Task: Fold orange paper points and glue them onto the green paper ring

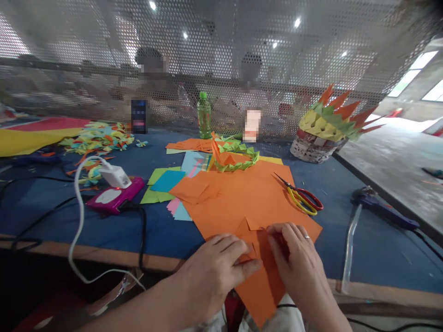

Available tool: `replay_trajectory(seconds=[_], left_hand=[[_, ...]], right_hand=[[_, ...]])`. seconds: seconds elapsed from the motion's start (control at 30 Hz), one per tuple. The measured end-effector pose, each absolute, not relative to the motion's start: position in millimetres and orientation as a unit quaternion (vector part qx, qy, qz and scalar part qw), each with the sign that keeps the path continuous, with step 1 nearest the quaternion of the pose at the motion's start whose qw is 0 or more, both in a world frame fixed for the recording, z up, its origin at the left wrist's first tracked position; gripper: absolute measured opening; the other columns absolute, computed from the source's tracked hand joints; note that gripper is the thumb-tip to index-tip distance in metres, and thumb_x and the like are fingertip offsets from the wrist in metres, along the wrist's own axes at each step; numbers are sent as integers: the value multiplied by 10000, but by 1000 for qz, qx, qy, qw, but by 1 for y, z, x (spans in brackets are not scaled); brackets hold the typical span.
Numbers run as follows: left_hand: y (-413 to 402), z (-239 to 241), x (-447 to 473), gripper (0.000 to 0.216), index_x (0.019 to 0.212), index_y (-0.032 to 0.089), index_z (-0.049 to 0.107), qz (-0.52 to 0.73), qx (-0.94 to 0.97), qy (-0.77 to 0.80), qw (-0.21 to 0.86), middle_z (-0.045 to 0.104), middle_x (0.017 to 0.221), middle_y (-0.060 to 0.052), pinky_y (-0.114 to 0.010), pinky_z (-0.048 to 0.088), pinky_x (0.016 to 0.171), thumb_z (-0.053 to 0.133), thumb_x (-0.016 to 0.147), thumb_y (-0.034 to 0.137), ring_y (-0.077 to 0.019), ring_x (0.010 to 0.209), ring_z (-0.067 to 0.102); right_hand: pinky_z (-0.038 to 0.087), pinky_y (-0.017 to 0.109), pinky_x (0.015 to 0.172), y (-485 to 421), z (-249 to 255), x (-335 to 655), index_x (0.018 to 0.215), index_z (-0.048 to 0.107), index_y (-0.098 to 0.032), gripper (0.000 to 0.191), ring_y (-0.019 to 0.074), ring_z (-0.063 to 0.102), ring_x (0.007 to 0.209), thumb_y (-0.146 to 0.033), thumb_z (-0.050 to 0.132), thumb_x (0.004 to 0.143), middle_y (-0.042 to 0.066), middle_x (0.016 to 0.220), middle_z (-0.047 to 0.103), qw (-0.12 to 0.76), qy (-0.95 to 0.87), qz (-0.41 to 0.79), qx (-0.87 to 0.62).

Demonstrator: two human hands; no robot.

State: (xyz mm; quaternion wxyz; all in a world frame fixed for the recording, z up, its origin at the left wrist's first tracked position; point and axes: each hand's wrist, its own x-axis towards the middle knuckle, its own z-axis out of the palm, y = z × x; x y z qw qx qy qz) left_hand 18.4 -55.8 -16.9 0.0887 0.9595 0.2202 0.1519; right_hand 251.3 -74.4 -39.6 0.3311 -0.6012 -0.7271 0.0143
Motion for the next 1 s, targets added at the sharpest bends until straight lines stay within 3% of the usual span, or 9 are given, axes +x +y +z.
replay_trajectory(seconds=[0.33,0.53,0.7,1.0], left_hand=[[-70,-23,29,522,1348,193,538,168,947,269,45,598,1220,-107,-456,510,950,472,873,-13,-279,1079,577],[-79,-29,42,445,1249,158,580,183,932,310,33,609,1136,-104,-444,535,897,466,859,-22,-267,985,573],[-69,-15,32,415,1342,130,535,188,938,280,81,654,1160,-109,-399,545,961,445,950,29,-242,1042,614],[-46,-10,12,339,1350,176,559,226,928,264,133,640,1289,-88,-368,514,1050,540,1016,126,-217,1177,613]], right_hand=[[508,303,808,-103,-33,244,1019,557,-251,113,181,616,937,-153,515,980,29,979,657,381,-766,29,-516],[505,343,885,-104,-34,246,1171,568,-255,239,196,631,1030,-124,474,995,44,1112,696,357,-789,58,-496],[498,369,923,-101,-34,249,1284,573,-244,359,213,622,1099,-102,504,962,41,1213,708,323,-811,64,-483],[498,339,923,-100,-34,247,1160,675,-259,245,179,633,1080,-148,527,999,3,1208,730,350,-803,52,-480]])
